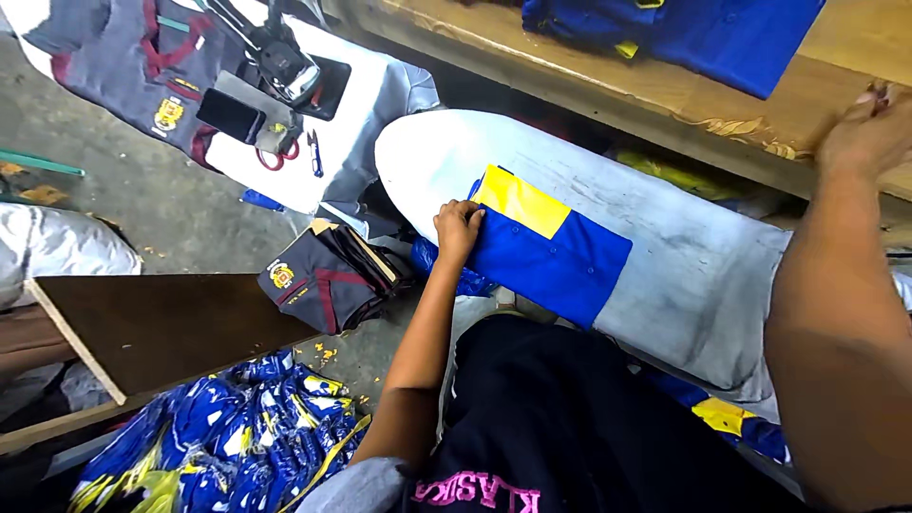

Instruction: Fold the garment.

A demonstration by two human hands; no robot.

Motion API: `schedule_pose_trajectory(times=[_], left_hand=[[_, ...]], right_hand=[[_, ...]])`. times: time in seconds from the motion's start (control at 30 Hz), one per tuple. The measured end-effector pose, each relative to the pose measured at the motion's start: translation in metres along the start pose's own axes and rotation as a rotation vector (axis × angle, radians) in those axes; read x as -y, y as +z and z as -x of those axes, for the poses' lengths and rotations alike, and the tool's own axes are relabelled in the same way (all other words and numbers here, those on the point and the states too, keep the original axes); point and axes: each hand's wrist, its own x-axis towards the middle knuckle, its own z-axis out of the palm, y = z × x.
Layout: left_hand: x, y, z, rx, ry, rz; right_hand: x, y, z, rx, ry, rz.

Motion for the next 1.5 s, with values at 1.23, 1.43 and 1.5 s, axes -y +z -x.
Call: schedule_pose_trajectory(times=[1.23, 1.43, 1.5], left_hand=[[-0.008, -0.003, -0.003, 0.029, -0.118, 0.043], [-0.010, 0.002, 0.005, -0.040, -0.049, -0.021], [-0.009, 0.003, 0.007, -0.067, -0.026, -0.020]], right_hand=[[0.146, 0.082, 0.275, 1.060, -0.512, -0.333], [0.172, 0.104, 0.311, 1.092, -0.578, -0.182], [0.177, 0.106, 0.316, 1.092, -0.586, -0.140]])
